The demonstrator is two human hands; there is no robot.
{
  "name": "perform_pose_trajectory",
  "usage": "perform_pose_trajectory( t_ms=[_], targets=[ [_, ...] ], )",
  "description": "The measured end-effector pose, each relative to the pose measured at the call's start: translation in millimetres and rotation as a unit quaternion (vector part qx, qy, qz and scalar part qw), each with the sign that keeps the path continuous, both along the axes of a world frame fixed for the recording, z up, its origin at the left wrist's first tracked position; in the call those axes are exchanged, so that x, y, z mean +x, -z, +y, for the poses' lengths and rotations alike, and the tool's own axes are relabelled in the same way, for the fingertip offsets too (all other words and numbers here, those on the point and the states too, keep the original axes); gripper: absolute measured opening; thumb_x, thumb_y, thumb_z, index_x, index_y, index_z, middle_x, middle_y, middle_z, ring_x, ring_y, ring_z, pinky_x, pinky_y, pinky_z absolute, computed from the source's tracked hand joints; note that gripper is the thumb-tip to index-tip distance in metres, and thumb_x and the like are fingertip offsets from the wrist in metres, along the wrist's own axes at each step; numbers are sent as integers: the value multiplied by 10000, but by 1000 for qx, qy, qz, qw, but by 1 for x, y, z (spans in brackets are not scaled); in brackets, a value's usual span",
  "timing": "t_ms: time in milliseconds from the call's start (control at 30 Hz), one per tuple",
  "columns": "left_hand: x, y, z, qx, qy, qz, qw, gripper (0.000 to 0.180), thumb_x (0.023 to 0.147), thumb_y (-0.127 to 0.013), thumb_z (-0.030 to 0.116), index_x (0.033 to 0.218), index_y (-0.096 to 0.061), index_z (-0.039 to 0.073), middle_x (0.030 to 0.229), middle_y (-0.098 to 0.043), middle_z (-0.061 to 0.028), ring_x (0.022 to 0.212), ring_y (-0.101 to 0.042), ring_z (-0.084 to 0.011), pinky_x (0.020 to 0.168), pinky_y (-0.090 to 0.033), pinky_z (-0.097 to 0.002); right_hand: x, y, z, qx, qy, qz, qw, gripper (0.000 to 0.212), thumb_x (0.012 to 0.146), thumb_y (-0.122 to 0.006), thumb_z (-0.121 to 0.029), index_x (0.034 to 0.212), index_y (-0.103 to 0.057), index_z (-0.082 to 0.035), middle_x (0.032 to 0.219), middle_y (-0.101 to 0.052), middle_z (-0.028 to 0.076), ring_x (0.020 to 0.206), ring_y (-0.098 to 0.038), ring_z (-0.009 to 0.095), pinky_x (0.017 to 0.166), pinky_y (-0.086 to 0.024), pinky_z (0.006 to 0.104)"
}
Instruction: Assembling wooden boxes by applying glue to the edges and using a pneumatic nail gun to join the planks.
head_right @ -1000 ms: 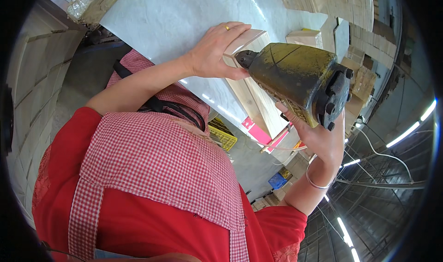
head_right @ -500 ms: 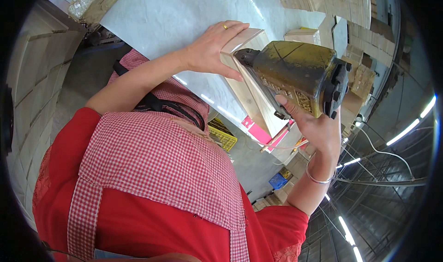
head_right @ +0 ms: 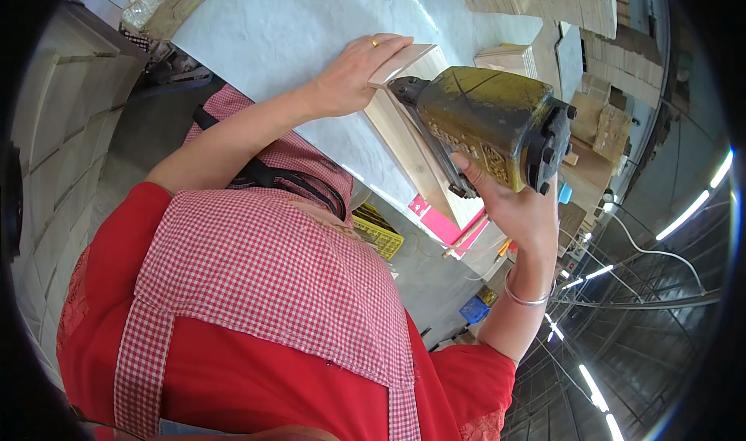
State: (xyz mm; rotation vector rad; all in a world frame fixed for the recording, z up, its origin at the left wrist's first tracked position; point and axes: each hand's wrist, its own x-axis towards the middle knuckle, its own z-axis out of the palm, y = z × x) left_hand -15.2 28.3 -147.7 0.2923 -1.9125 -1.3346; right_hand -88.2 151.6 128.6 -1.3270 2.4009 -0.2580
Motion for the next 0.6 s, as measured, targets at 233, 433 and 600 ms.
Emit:
perform_pose_trajectory(
  t_ms=[233,433,600],
  targets=[
    [-7,4,-3,-7,13,18,1000,676,745,-570,-63,1402,-429,8,1364,-518,-188,1273,-484,-372,1069,-378,-459,-8,-2,38,-85,33,54,994,230,875,-778,-168,996,-670,-4,734,-610,-13,515,-475,55,467,-374,242],
    [5,-10,-22,-51,34,-13,998,650,748,-546,-54,1386,-426,-19,1344,-511,-246,1229,-510,-399,1013,-437,-444,-24,-16,109,-198,356,64,911,260,883,-767,-194,989,-629,-2,679,-557,-16,509,-481,48,450,-349,253],
    [33,-74,-76,-10,110,-286,952,481,722,-531,13,1192,-557,-81,1159,-609,-310,1059,-607,-427,905,-505,-445,-73,40,256,-179,301,154,924,398,904,-700,-163,1207,-548,45,844,-636,95,694,-603,185,629,-478,318]
  ],
)
